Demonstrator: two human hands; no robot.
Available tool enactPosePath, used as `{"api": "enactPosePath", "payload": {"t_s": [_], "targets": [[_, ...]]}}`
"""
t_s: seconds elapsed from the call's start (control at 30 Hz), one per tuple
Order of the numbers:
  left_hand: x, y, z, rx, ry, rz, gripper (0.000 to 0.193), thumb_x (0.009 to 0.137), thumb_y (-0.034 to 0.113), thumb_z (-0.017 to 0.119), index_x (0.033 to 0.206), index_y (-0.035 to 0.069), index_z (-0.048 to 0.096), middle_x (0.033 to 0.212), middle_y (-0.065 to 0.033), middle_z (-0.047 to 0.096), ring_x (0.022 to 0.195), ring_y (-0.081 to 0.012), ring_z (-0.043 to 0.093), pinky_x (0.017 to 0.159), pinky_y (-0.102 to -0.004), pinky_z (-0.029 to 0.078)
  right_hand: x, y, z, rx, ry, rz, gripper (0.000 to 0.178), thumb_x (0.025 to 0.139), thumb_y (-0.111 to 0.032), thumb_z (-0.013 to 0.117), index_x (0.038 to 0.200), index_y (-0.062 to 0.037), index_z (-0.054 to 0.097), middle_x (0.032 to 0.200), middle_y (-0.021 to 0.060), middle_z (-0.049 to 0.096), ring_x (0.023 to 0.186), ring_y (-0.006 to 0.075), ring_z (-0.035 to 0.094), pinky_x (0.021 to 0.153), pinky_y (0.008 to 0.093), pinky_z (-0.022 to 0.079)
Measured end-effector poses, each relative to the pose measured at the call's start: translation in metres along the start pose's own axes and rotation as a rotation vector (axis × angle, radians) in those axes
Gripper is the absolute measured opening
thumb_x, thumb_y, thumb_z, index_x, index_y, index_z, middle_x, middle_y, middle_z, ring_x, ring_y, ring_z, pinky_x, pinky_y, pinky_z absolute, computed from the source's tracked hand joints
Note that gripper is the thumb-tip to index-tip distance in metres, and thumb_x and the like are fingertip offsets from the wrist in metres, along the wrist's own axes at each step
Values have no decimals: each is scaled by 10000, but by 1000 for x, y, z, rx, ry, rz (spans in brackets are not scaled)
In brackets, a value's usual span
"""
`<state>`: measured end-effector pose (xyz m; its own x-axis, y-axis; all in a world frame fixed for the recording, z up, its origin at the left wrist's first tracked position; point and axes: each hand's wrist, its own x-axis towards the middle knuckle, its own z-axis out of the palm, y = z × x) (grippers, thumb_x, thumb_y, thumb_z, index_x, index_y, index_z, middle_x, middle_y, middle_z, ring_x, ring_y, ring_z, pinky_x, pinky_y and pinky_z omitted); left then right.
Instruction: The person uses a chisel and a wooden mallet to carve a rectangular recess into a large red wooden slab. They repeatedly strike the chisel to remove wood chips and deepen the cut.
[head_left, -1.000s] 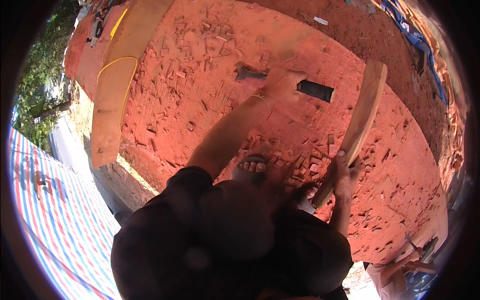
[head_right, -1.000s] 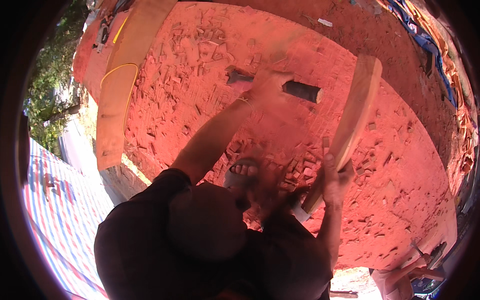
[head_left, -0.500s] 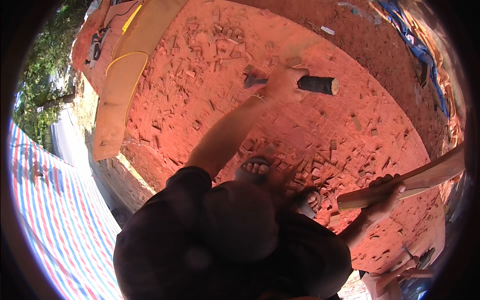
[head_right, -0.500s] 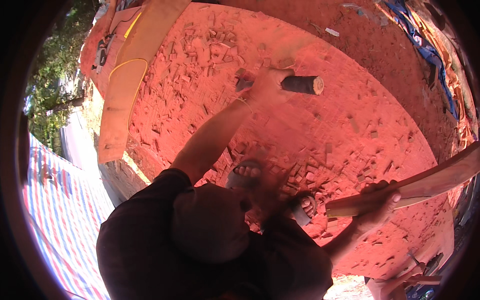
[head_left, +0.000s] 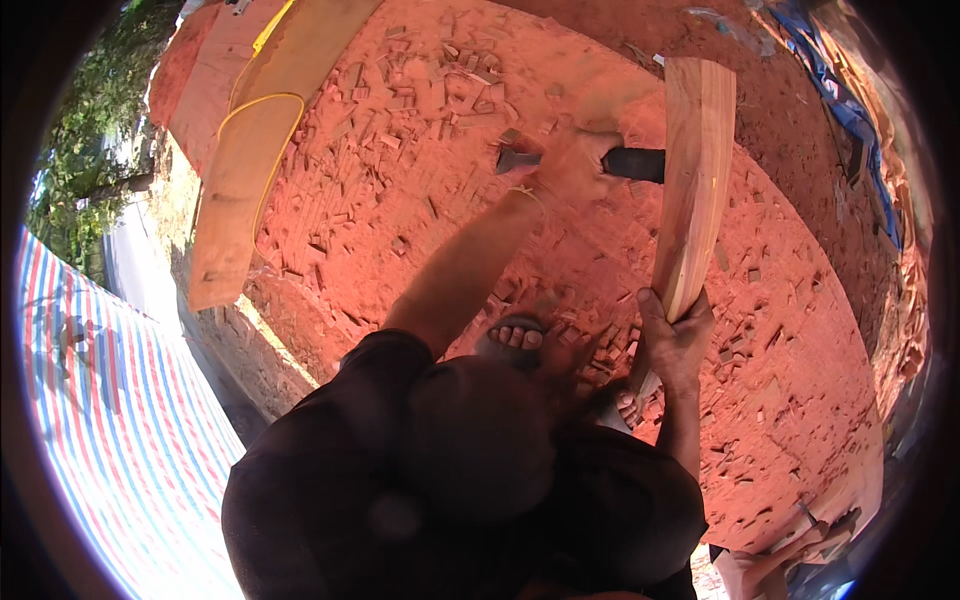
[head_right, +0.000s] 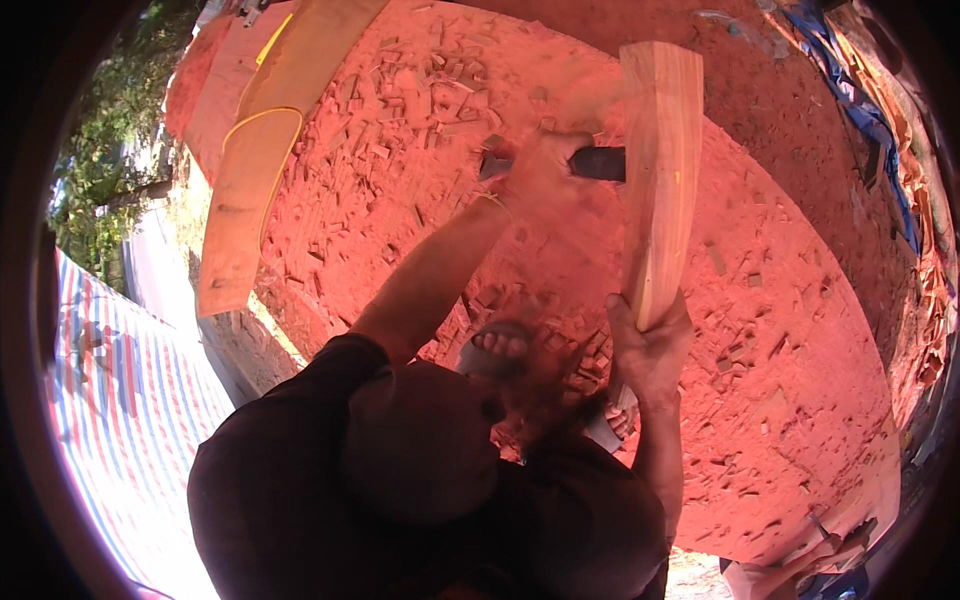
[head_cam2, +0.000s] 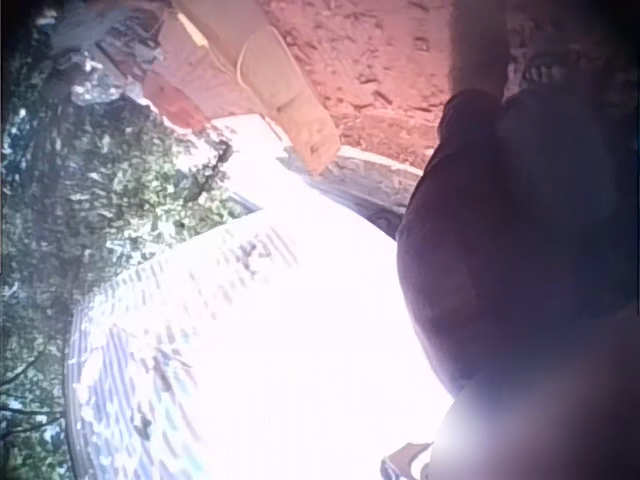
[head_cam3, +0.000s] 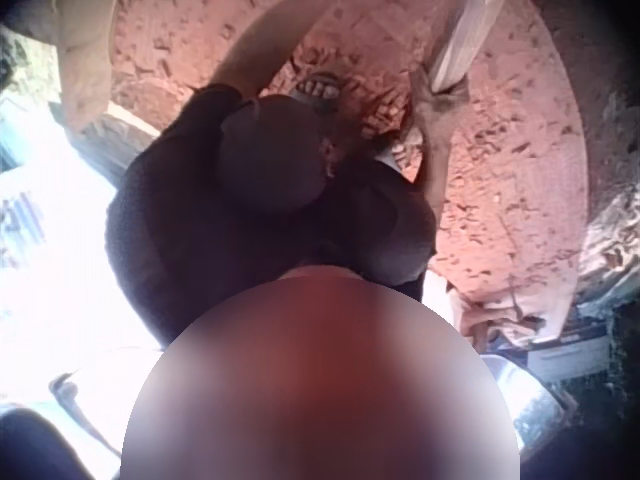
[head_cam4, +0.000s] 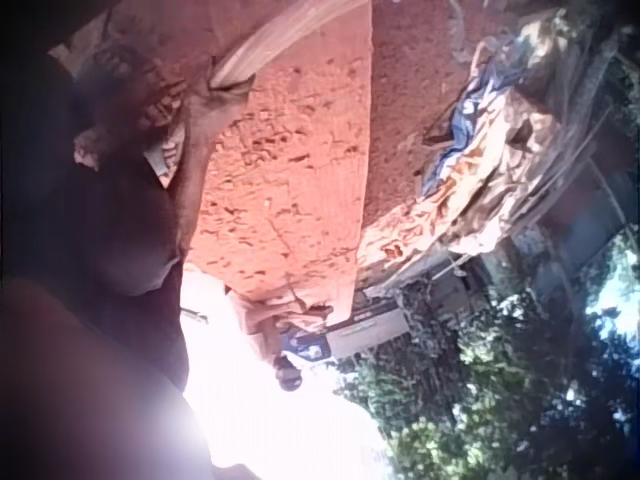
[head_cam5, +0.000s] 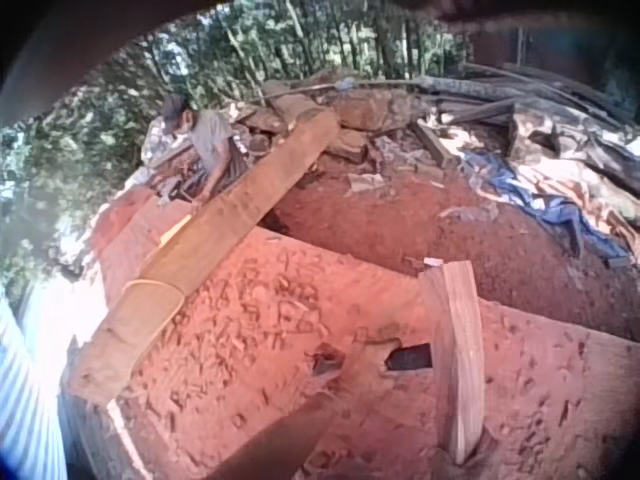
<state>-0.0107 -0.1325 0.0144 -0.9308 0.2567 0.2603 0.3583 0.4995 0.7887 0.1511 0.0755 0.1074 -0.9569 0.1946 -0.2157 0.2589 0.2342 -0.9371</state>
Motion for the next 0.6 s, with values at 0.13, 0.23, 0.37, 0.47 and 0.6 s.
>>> {"api": "enactPosePath", "payload": {"t_s": [0.13, 0.23, 0.37, 0.47, 0.6], "targets": [[-10, 1, 11, 69, -41, 104, 171, 665, 194, 753, 723, 104, 619, 629, -113, 611, 633, -319, 662, 566, -432, 477, -22, 49, -49, 95, -8, 93, 496, 923, -419, 747, 1110, -4, 549, 722, 48, 601, 595, 154, 575, 546, 285, 480], [-9, -5, 12, 52, 5, 56, 156, 640, 164, 733, 707, 100, 607, 627, -121, 604, 620, -326, 657, 553, -431, 472, -11, -12, -96, 334, 300, -152, 730, 926, -579, 671, 1269, 41, 496, 884, 111, 602, 717, 180, 603, 615, 318, 508], [-1, -10, 9, 60, -29, 61, 153, 632, 159, 727, 698, 97, 604, 633, -123, 607, 605, -334, 648, 538, -427, 465, 31, -106, -93, 531, 706, -518, 585, 961, -581, 569, 1116, -20, 500, 906, 60, 471, 877, 221, 500, 814, 381, 471], [-4, -8, 7, 39, -10, 53, 148, 643, 167, 724, 705, 101, 606, 643, -119, 613, 623, -339, 651, 551, -434, 468, 25, -59, -18, 830, 212, -341, 463, 936, -395, 687, 1127, -13, 508, 917, 47, 483, 800, 191, 522, 726, 371, 483], [-13, -6, 9, 127, -38, 64, 148, 640, 170, 717, 713, 111, 603, 651, -108, 616, 656, -346, 653, 576, -444, 476, -10, 51, 9, 70, -2, 113, 440, 930, -384, 747, 1048, 4, 575, 783, 31, 605, 657, 113, 565, 574, 288, 480]]}}
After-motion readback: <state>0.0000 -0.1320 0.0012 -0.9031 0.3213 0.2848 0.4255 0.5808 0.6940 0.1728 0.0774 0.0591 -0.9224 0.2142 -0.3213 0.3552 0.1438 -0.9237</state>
